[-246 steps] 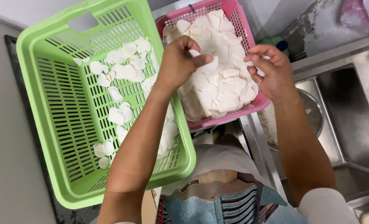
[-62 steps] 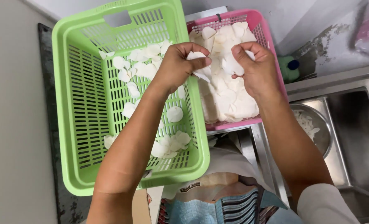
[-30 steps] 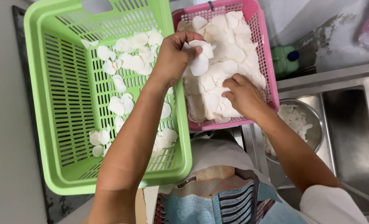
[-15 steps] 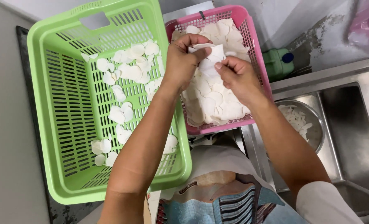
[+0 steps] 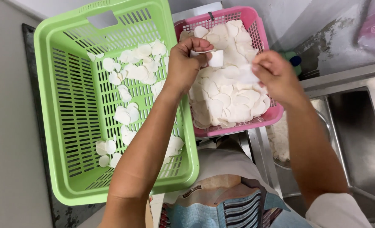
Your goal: Sorting sliced vegetables between baskets and then deep frying them using a metal strainer and a wooden paddle.
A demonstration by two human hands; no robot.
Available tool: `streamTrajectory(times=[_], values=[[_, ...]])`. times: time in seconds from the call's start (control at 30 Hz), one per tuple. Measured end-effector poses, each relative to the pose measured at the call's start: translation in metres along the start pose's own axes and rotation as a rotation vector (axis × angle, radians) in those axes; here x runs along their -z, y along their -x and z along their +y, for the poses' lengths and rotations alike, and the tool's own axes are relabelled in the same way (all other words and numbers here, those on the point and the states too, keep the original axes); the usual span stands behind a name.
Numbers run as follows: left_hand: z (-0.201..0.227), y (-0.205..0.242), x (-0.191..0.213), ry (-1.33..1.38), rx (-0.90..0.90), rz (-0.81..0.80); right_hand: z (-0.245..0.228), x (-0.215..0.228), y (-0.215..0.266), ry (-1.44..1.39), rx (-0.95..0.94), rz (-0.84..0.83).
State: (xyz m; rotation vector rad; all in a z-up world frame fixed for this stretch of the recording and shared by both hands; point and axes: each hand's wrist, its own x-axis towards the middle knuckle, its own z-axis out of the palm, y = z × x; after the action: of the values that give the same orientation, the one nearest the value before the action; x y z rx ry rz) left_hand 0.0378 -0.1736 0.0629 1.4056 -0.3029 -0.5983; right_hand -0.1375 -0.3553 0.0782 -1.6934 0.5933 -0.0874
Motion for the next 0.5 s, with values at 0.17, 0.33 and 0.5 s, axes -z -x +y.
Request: streamTrajectory(times=[0.17,0.33,0.5], values=[[-0.003,0.001,0.001,-0.001,-0.002,-0.044,0.04,0.071,0.066,0.295,-0.112,0.175],[-0.012,-0.005,-0.008,-0.086,0.026,-0.135,0.132,0.117,0.095,0.838,-0.645,0.12],[-0.015,0.002,-0.034,-0.081,0.155,-0.22,0.08,0.054,0.082,0.329,-0.058,0.327]])
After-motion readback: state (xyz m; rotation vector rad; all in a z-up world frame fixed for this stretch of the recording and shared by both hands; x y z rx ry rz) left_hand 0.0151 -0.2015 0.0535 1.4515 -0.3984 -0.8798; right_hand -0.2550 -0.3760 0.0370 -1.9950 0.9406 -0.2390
